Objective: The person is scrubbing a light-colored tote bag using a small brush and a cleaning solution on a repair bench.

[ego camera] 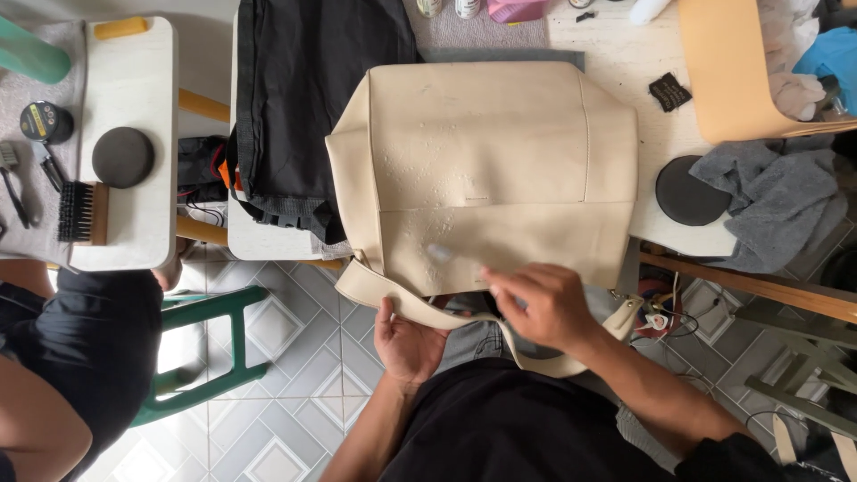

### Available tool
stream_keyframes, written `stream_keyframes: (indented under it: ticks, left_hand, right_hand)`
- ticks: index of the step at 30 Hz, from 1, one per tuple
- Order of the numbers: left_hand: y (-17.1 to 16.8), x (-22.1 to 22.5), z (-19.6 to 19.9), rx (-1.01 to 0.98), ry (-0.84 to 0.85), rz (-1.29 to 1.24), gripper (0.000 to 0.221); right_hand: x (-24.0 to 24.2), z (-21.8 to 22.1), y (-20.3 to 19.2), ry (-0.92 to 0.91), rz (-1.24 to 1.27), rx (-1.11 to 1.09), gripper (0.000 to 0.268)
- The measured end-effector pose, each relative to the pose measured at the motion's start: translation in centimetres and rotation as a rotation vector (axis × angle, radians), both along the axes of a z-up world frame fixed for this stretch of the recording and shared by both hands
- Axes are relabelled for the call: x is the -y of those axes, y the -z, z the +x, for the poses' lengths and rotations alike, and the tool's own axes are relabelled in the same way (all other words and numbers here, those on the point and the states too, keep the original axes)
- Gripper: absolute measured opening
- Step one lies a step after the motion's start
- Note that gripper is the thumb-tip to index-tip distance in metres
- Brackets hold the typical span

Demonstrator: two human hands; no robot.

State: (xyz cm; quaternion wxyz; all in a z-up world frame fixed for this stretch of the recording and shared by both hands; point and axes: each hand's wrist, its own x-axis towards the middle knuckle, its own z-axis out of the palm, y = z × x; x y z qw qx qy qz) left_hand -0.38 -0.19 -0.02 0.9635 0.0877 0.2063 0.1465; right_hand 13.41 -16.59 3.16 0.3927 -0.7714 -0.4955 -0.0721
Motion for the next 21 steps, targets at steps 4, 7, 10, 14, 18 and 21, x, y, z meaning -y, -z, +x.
stream_keyframes:
  ticks: [4, 7, 10, 14, 18, 21]
  left_hand:
    - [0.6, 0.0, -0.6, 0.049, 0.026, -0.005, 0.06]
    - [1.5, -0.4, -0.8, 0.117, 0.059, 0.007, 0.064]
    - [0.8, -0.8, -0.7, 0.177, 0.069, 0.005, 0.069]
    - [-1.2, -1.1, -0.5, 0.272, 0.116, 0.096, 0.075]
    - [-4.8, -1.8, -0.2, 0.326, 0.13, 0.173, 0.072]
    - [-3.3, -1.7, -0.7, 0.225, 0.164, 0.18, 0.085]
  right_hand:
    - [-2.2, -1.0, -4.1, -0.102, -0.011, -0.055, 0.024]
    - [-3.0, 0.0, -3.8, -0.045, -0.001, 0.009, 0.025]
    - [-3.7, 0.2, -4.6, -0.168, -0.052, -0.01, 0.026]
    - [-4.2, 0.8, -5.1, -0.159, -0.092, 0.043, 0.025]
    - [-4.3, 2.3, -3.3, -0.134, -0.103, 0.044, 0.026]
    - [-4.6, 1.5, -4.3, -0.262, -0.121, 0.006, 0.021]
